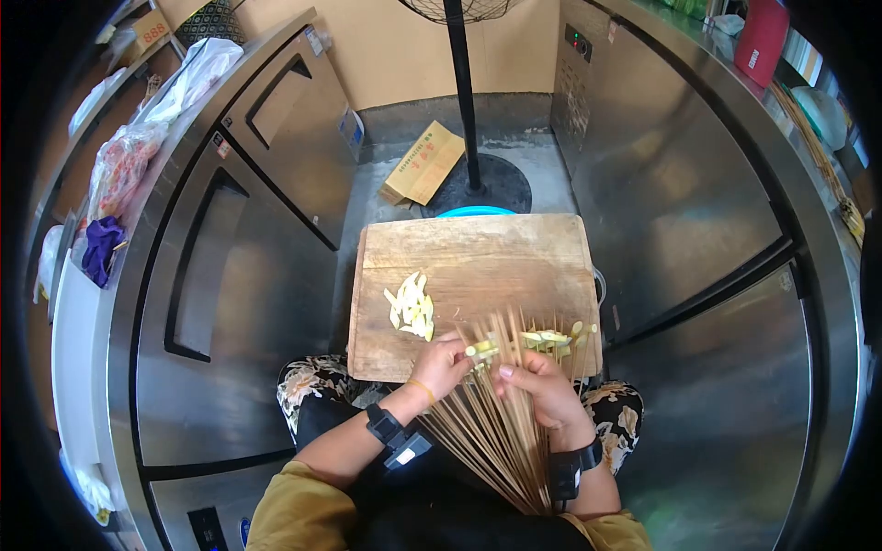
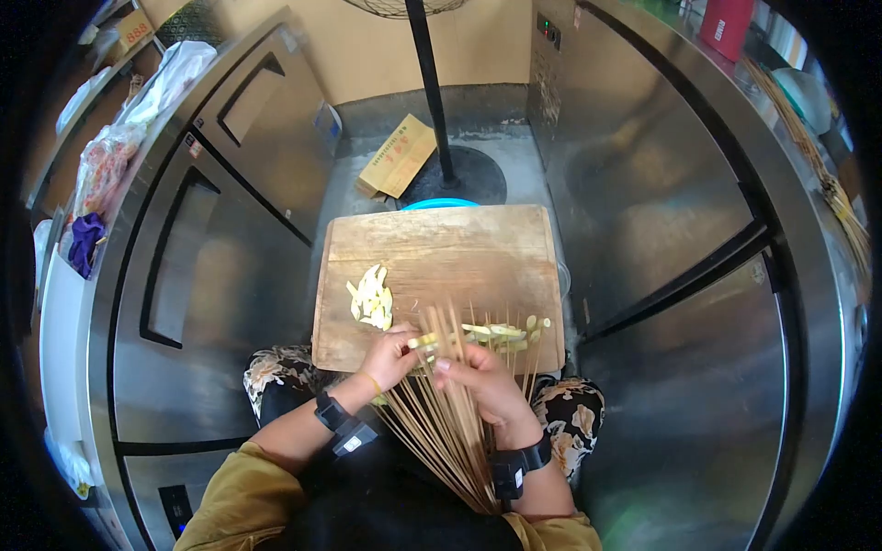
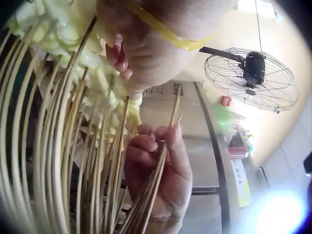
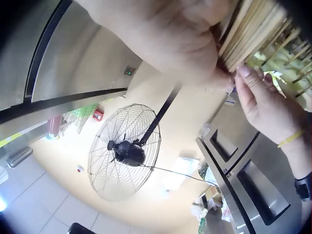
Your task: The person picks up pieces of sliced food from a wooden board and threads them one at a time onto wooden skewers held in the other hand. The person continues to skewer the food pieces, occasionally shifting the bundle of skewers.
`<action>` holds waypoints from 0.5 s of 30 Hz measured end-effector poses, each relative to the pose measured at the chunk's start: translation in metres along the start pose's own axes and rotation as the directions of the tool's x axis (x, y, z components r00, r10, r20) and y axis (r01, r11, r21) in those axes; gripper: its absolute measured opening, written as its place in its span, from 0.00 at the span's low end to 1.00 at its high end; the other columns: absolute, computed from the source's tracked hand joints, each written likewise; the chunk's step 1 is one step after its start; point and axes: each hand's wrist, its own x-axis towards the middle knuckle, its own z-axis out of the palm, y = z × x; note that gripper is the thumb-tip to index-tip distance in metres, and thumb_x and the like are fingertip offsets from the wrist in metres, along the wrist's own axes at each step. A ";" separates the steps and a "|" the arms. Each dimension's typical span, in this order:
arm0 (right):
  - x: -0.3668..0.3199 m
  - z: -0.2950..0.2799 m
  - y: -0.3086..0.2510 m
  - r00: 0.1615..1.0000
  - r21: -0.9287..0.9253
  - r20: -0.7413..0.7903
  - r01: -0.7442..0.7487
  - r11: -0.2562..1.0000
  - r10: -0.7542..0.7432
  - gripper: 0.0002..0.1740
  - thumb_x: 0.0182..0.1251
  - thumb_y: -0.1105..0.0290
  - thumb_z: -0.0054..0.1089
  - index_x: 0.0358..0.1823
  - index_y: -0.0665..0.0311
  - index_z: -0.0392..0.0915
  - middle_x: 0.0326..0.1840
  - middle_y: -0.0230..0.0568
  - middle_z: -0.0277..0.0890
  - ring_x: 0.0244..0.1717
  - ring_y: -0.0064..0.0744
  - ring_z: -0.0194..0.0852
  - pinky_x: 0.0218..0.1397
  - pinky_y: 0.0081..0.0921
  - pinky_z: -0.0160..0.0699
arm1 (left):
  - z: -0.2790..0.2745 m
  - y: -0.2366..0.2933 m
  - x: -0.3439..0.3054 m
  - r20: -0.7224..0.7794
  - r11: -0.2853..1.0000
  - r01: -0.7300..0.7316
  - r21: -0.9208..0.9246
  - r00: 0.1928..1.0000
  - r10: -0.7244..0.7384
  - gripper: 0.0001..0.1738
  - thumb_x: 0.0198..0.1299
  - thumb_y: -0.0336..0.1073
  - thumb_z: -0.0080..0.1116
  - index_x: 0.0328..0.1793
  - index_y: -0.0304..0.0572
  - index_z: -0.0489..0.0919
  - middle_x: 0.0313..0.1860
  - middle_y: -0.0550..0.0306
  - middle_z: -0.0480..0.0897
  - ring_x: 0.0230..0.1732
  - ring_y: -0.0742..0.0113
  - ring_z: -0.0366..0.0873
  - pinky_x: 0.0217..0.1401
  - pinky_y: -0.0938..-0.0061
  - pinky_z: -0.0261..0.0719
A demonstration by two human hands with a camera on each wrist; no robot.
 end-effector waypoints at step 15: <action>0.019 0.002 0.007 0.989 0.056 -0.037 -0.143 0.988 0.145 0.07 0.59 0.74 0.62 0.37 0.64 0.73 0.30 0.34 0.78 0.24 0.15 0.69 0.25 0.10 0.67 | -0.070 -0.060 0.059 -0.260 0.891 0.326 0.317 0.933 -0.249 0.16 0.49 0.30 0.65 0.46 0.42 0.77 0.31 0.56 0.78 0.35 0.66 0.77 0.39 0.76 0.75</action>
